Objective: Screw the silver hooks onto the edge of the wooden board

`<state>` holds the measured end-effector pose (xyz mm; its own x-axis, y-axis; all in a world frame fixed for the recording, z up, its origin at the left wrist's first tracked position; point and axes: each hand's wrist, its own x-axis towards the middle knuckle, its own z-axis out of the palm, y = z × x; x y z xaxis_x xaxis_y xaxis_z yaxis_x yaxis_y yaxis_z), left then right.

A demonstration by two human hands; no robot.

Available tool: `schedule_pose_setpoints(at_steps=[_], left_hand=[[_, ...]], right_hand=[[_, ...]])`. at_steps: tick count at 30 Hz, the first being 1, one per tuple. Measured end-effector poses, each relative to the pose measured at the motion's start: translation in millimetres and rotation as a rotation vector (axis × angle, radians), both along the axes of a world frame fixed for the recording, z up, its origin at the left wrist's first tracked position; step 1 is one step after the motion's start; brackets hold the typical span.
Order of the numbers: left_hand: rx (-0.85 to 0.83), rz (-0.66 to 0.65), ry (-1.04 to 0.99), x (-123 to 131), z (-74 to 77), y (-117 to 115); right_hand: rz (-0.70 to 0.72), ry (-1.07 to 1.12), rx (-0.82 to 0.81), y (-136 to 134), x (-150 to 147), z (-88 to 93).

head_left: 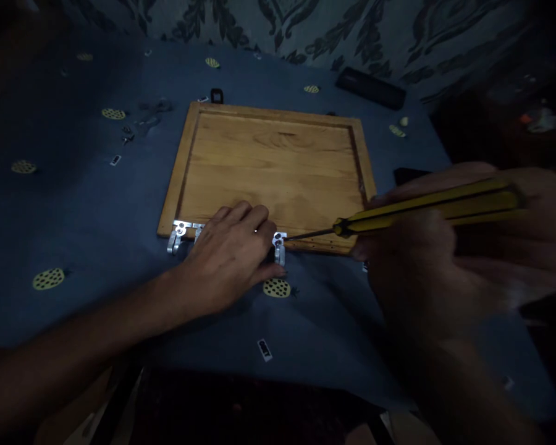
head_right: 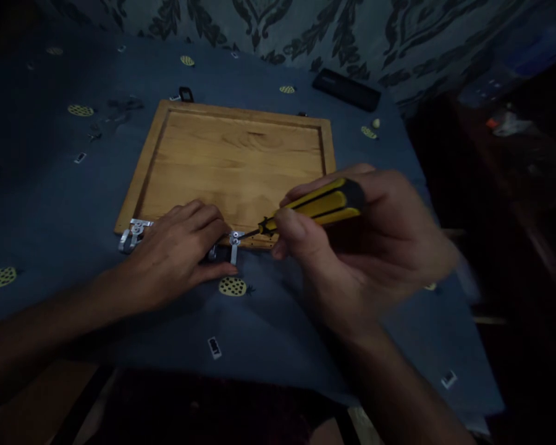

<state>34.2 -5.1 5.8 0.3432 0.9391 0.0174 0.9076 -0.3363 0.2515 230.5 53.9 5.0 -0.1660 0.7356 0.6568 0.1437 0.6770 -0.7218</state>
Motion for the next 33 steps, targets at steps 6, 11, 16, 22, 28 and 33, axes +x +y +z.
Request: schedule_pose_setpoints(at_steps=[6, 11, 16, 22, 28, 33], left_hand=[[-0.015, 0.006, 0.010, 0.7, 1.1, 0.7], [-0.002, -0.002, 0.007, 0.1, 0.3, 0.8], [-0.023, -0.002, 0.005, -0.1, 1.2, 1.4], [0.001, 0.010, -0.008, 0.5, -0.8, 0.3], [-0.027, 0.011, 0.006, 1.0, 1.0, 0.6], [-0.001, 0.000, 0.007, 0.2, 0.2, 0.7]], right_hand=[[0.012, 0.061, 0.119, -0.1, -20.6, 10.1], [-0.015, 0.021, 0.096, -1.6, -17.3, 9.2], [0.022, -0.002, 0.127, -0.5, -17.2, 6.8], [0.130, -0.049, 0.045, 0.3, -14.7, 16.1], [0.245, -0.103, -0.102, 2.1, -6.7, 24.5], [0.259, -0.114, -0.030, 4.7, -5.3, 22.4]])
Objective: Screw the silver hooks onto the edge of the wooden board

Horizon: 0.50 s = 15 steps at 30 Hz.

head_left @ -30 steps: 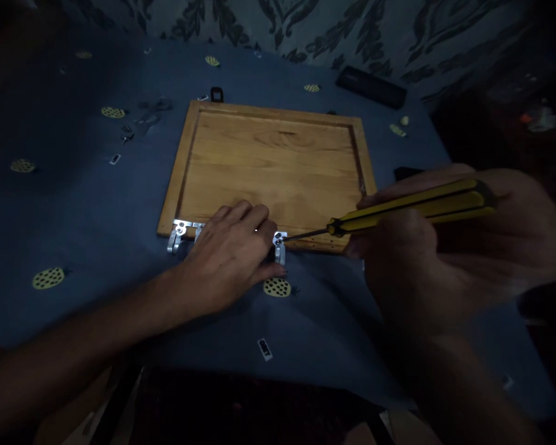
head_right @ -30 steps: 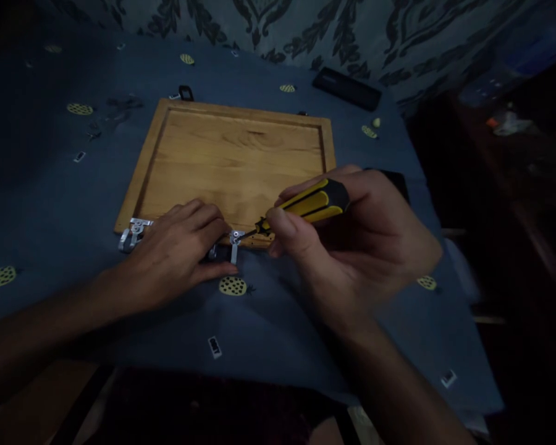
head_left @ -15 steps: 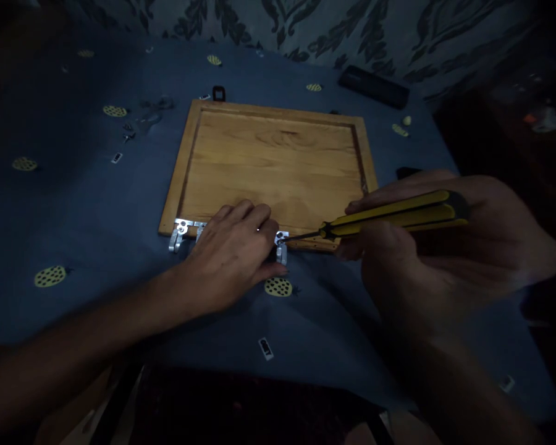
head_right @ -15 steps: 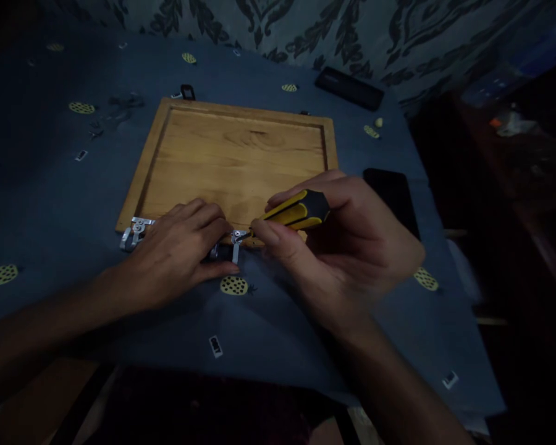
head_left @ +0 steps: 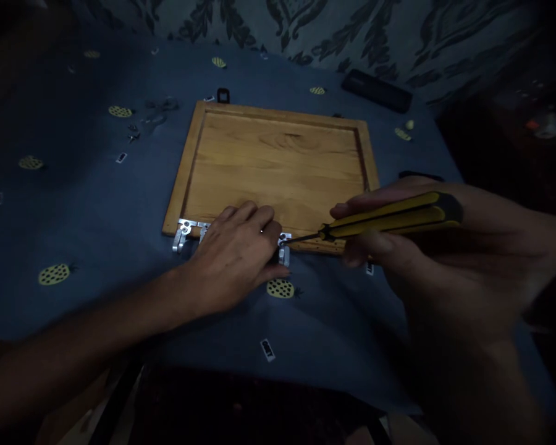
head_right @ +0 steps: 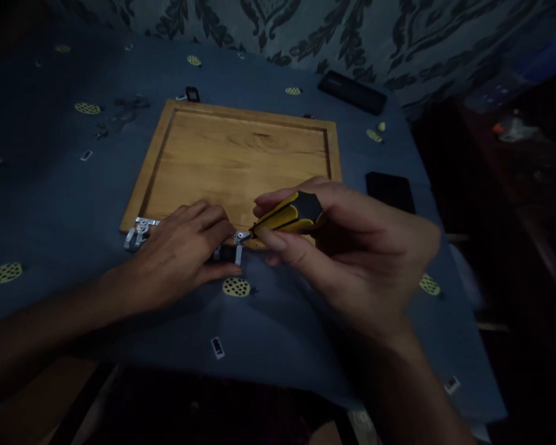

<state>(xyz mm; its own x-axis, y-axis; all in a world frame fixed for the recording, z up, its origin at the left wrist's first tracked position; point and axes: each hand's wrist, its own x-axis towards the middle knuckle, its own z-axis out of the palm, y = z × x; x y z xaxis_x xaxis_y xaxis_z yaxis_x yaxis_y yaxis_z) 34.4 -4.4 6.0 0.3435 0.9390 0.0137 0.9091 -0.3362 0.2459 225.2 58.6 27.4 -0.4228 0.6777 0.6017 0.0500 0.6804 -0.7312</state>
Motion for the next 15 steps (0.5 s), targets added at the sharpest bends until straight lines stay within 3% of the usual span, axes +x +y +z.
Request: schedule_pose_setpoints(at_steps=[9, 13, 15], left_hand=[[-0.009, 0.002, -0.004, 0.1, -1.5, 0.2], [0.011, 0.002, -0.009, -0.5, -2.3, -0.3], [0.007, -0.005, -0.009, -1.0, -1.9, -0.5]], right_hand=[[-0.166, -0.006, 0.179, -6.0, -7.6, -10.4], [-0.162, 0.023, 0.179, -3.2, -6.7, -12.0], [-0.078, -0.013, 0.192, -0.2, -6.9, -8.5]])
